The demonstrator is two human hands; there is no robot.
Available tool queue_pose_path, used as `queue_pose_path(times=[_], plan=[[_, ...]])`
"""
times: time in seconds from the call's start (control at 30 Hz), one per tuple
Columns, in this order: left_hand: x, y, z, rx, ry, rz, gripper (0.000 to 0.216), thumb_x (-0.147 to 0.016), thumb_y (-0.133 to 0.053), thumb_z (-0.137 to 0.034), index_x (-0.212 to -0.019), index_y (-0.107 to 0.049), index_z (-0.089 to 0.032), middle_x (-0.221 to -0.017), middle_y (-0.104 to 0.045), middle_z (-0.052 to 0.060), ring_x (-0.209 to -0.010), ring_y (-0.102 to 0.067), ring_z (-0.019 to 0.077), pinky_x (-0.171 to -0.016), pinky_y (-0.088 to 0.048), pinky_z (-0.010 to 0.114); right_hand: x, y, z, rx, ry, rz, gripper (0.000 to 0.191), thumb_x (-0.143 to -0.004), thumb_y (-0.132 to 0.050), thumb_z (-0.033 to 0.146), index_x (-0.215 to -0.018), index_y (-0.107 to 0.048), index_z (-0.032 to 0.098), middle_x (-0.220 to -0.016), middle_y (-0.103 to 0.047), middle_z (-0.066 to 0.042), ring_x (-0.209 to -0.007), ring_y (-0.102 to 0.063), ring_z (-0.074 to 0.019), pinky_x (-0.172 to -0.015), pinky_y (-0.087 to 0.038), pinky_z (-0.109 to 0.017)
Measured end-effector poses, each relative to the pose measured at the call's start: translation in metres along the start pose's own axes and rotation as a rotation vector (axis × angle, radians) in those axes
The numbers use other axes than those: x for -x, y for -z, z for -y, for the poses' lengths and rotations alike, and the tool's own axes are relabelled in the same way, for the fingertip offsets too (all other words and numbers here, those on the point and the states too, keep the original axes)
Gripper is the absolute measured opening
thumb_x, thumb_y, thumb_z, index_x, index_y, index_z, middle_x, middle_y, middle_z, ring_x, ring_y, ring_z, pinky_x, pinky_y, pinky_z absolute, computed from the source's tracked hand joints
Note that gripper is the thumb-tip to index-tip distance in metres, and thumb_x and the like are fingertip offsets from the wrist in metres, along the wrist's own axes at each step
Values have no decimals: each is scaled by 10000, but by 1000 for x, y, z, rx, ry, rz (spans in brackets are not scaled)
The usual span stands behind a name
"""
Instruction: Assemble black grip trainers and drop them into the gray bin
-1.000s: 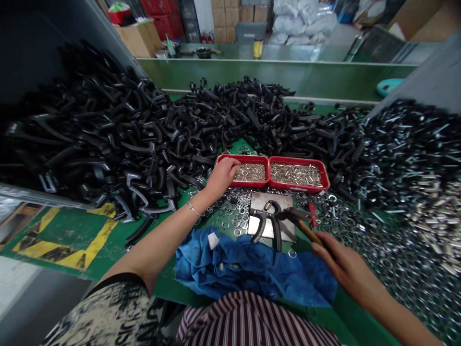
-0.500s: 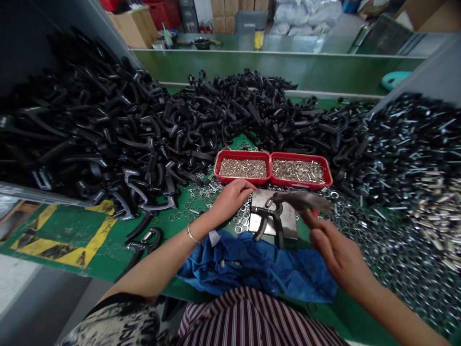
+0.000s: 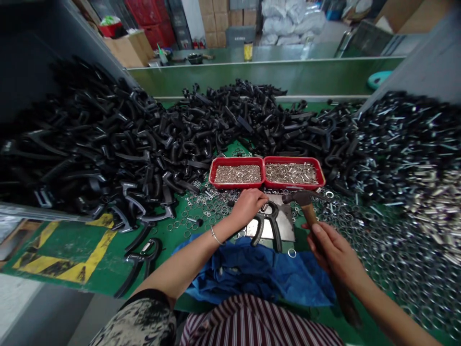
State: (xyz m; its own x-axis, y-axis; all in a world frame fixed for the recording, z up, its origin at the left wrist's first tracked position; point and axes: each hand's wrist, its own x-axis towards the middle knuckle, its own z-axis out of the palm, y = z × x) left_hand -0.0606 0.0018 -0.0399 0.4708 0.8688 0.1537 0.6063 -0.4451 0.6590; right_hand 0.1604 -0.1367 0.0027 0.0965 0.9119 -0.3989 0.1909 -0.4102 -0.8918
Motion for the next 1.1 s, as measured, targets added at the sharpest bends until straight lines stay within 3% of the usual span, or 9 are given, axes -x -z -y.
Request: queue_pose_path(times=[0.1, 0.4, 0.63, 0.7, 0.87, 1.03, 1.1], plan=[[-1, -3, 1, 6, 10, 3, 132, -917, -619, -214, -907, -733, -149, -952, -735, 55, -929, -653, 196, -882, -464, 325, 0, -1, -9, -32, 5, 15, 408, -915, -514, 597, -1081, -557, 227, -618, -507, 53, -400, -391, -92, -326, -301, -203], [-2, -11, 4, -72, 4, 7, 146, -939, -592, -233, -910, -714, -157, -944, -724, 52, -911, -641, 188, -864, -465, 311, -7, -4, -20, -86, 11, 49, 397, -930, -510, 581, -1083, -562, 219, -644, -519, 51, -405, -387, -76, -344, -287, -196], [3, -20, 4, -550, -345, 40, 275, -1008, -405, -208, -958, -658, -113, -925, -633, 111, -945, -542, 254, -865, -414, 401, -4, -5, -18, -53, 32, 62, 374, -945, -482, 583, -861, -516, 220, -591, -486, 62, -374, -351, -72, -326, -280, -198], [5, -22, 5, -562, -371, 52, 276, -1009, -395, -200, -967, -653, -112, -946, -629, 110, -947, -537, 250, -861, -419, 391, -6, -2, -15, 3, 31, 49, 384, -950, -464, 589, -840, -507, 224, -592, -494, 58, -379, -364, -79, -327, -281, -205], [25, -22, -1, -358, -215, -70, 307, -1004, -462, -338, -1157, -601, -111, -1149, -629, 116, -1071, -540, 232, -943, -436, 382, -14, 15, 2, 310, 145, 114, 394, -977, -408, 563, -843, -543, 219, -618, -559, 25, -465, -465, -116, -414, -345, -230], [59, -19, -10, -358, -331, -26, 292, -1025, -388, -265, -1134, -621, -127, -1154, -640, 104, -1105, -532, 239, -996, -412, 413, -18, 15, 32, 601, 405, 18, 336, -1013, -343, 482, -950, -553, 227, -721, -622, -8, -629, -593, -162, -604, -430, -264], [65, -20, -11, -391, -339, 1, 299, -1023, -381, -246, -1156, -614, -113, -1144, -640, 116, -1099, -531, 247, -978, -421, 414, -28, 10, 38, 762, 414, 17, 303, -1005, -347, 450, -938, -534, 221, -735, -628, -29, -635, -609, -186, -603, -419, -278]])
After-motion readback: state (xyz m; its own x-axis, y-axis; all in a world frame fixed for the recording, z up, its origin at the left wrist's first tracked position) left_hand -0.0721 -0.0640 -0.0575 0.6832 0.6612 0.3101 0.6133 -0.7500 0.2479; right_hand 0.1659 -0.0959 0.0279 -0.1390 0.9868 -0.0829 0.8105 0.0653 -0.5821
